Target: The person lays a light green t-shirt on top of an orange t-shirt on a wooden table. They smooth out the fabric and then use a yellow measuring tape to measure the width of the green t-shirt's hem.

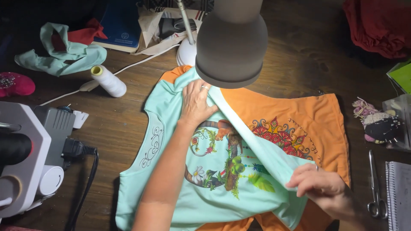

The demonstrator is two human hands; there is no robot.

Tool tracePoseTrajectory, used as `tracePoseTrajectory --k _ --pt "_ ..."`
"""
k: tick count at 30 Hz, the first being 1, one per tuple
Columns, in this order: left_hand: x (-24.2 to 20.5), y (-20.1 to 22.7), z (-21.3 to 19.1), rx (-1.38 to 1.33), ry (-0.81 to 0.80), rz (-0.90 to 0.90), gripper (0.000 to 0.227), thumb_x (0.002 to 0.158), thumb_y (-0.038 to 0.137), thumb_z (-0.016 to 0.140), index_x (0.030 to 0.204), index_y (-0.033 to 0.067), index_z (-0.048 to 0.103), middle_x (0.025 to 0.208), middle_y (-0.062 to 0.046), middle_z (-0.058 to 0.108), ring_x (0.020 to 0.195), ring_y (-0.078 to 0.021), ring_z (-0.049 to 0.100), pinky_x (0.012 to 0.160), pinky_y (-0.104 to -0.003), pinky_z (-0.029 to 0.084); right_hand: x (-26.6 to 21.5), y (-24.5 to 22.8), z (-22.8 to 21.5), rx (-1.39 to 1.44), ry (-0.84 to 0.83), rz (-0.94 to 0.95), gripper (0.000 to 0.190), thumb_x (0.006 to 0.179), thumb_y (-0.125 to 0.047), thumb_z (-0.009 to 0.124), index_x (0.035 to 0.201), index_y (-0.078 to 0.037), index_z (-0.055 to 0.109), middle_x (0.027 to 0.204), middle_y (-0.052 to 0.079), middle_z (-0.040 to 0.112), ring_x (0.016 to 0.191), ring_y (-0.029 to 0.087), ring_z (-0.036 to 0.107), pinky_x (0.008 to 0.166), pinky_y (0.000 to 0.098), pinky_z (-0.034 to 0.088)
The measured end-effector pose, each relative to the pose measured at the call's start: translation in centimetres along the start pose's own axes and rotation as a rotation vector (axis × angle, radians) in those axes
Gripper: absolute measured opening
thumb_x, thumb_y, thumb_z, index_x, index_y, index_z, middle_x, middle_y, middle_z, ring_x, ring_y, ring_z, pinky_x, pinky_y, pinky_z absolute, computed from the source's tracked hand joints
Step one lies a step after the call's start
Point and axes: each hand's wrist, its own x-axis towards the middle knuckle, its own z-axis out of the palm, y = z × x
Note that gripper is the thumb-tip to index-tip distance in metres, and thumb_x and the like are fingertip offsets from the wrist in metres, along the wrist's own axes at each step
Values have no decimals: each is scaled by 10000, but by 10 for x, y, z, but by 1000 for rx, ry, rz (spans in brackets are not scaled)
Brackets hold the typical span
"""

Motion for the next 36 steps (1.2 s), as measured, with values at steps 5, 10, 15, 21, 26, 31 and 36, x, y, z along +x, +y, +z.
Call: tracePoseTrajectory --k 5,10,15,21,26,31,36 --pt "1 3 -5 9 -79 11 695 623 501 801 1157 110 588 1134 -82 554 1117 -326 502 885 -456 372 -7 28 -16 -137 305 141 233 829 59 530 732 -82 687 906 96 762 1023 248 735 909 338 546" --pt "7 13 -15 -23 -186 -27 579 732 569 680 1039 90 572 1148 -45 638 1228 -324 479 986 -487 327 9 87 -52 -21 526 465 38 839 44 651 849 39 686 1072 236 759 1018 252 704 919 314 527" --pt "5 12 -6 15 -184 -33 598 1050 548 340 884 73 664 1015 -15 691 1229 -313 495 986 -494 329 49 94 -45 -258 373 862 191 819 -139 879 974 -27 861 632 11 579 610 121 506 605 260 417" --pt "-4 9 10 210 8 123 515 1044 500 479 972 69 750 1192 -71 608 1229 -399 464 990 -538 380 44 129 -43 -46 364 784 226 803 -13 858 736 -59 647 765 6 659 661 76 549 603 223 446" --pt "-3 0 23 178 -191 -26 488 1048 461 466 941 81 752 1124 -124 588 1213 -359 450 1020 -557 322 36 142 -50 -77 315 718 231 763 4 843 814 -48 624 802 11 662 699 79 581 622 221 471" --pt "12 -1 37 114 -203 -129 329 1041 185 428 1208 127 706 1165 -75 578 1134 -354 494 946 -651 402 28 158 -57 4 358 745 543 666 -60 956 1107 23 650 784 80 677 649 107 591 535 234 495" --pt "19 6 36 99 -143 -43 287 1013 200 484 1172 143 717 1108 -62 615 1071 -332 545 914 -596 439 22 201 -111 -29 598 703 277 732 -62 900 934 -18 716 806 12 679 698 64 613 615 182 511"
